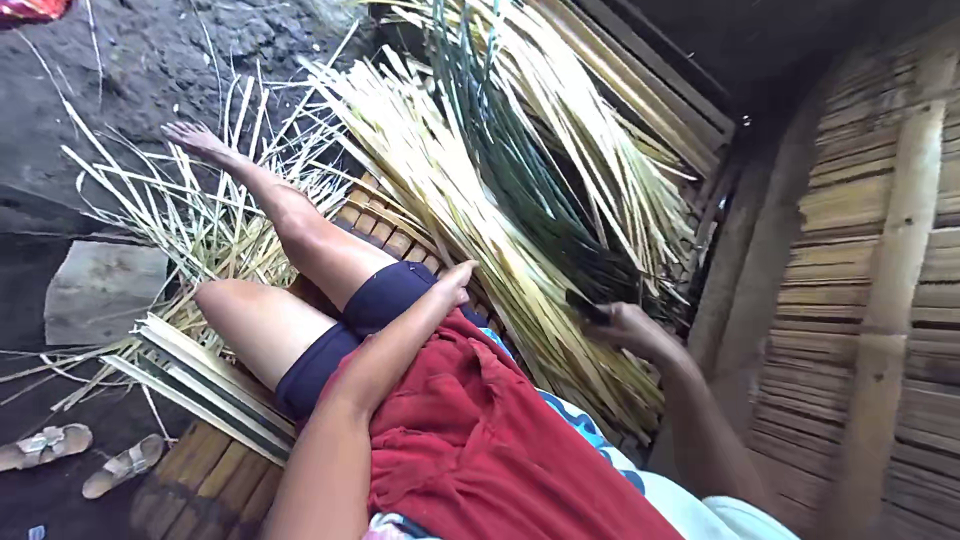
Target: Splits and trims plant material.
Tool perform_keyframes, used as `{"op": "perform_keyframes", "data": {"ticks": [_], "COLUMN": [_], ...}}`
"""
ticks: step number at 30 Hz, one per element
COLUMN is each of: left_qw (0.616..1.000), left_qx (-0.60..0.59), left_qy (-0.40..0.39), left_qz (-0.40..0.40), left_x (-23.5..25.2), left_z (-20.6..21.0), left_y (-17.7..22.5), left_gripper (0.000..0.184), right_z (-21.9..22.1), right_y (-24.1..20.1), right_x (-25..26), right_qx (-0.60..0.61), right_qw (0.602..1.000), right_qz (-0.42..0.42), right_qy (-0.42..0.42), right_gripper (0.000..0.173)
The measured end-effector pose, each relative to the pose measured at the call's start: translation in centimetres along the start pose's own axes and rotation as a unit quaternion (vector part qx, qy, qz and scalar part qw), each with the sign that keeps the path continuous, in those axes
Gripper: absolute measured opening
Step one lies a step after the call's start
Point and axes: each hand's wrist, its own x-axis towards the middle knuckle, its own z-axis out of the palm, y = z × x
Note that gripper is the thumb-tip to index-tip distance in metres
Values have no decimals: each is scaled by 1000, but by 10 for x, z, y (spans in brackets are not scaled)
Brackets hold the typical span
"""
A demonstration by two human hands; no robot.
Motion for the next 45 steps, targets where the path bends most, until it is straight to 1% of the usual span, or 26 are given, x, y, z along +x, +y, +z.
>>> {"op": "perform_keyframes", "data": {"ticks": [2,4,5,6,8,9,11,12,13,14,15,16,18,19,20,21,22,24,26,29,31,34,37,41,42,45], "left_qw": [997,987,981,977,977,981,990,992,987,971,948,921,855,811,768,733,709,688,692,742,762,767,755,739,745,783], "left_qx": [35,93,126,159,193,184,119,62,-5,-65,-90,-100,-85,-83,-92,-102,-107,-88,-40,28,36,27,18,13,19,41], "left_qy": [-66,-131,-144,-139,-90,-63,-33,-29,-32,-27,11,78,267,371,458,530,587,655,678,644,625,623,639,661,656,615], "left_qz": [-8,2,2,-2,1,16,71,109,160,230,305,368,436,444,439,414,377,300,244,183,165,148,147,133,119,84], "left_x": [3,7,5,-1,-17,-28,-50,-57,-62,-70,-85,-110,-155,-165,-175,-184,-191,-197,-195,-189,-176,-159,-152,-159,-162,-164], "left_z": [9,15,17,18,11,4,-17,-33,-55,-80,-107,-136,-204,-244,-279,-312,-341,-384,-400,-392,-383,-373,-368,-373,-375,-379], "left_y": [-8,-16,-15,-12,-3,1,12,17,20,21,20,20,4,-14,-34,-55,-74,-107,-122,-124,-125,-131,-133,-130,-130,-132], "left_gripper": [63,63,62,61,55,49,46,47,51,53,51,47,47,46,47,47,47,45,38,33,32,31,31,31,31,32], "right_z": [15,17,14,10,2,-1,-3,0,7,17,30,44,74,88,100,111,120,128,127,126,125,124,122,120,120,120], "right_y": [12,10,6,-1,-25,-43,-87,-112,-140,-170,-202,-231,-275,-289,-300,-308,-314,-321,-324,-322,-323,-326,-331,-331,-330,-331], "right_x": [-6,-12,-13,-13,-5,4,27,41,54,63,68,72,83,89,95,101,107,114,118,121,120,122,123,129,130,131], "right_qx": [-26,-33,-33,-37,-41,-30,25,80,155,232,296,344,380,377,363,350,339,326,332,349,358,352,338,338,339,337], "right_qw": [998,997,997,998,995,991,982,974,959,937,916,896,868,864,864,865,869,876,879,878,877,880,884,881,880,880], "right_qz": [58,73,63,42,-21,-57,-143,-188,-231,-260,-270,-267,-261,-262,-266,-269,-267,-260,-248,-230,-224,-216,-210,-202,-203,-208], "right_qy": [-25,-17,2,32,92,114,118,96,56,11,-36,-90,-182,-208,-227,-239,-244,-242,-235,-233,-230,-235,-245,-261,-263,-261], "right_gripper": [32,37,39,38,35,33,33,35,35,31,25,22,26,29,33,32,28,22,21,21,20,21,22,26,26,26]}}
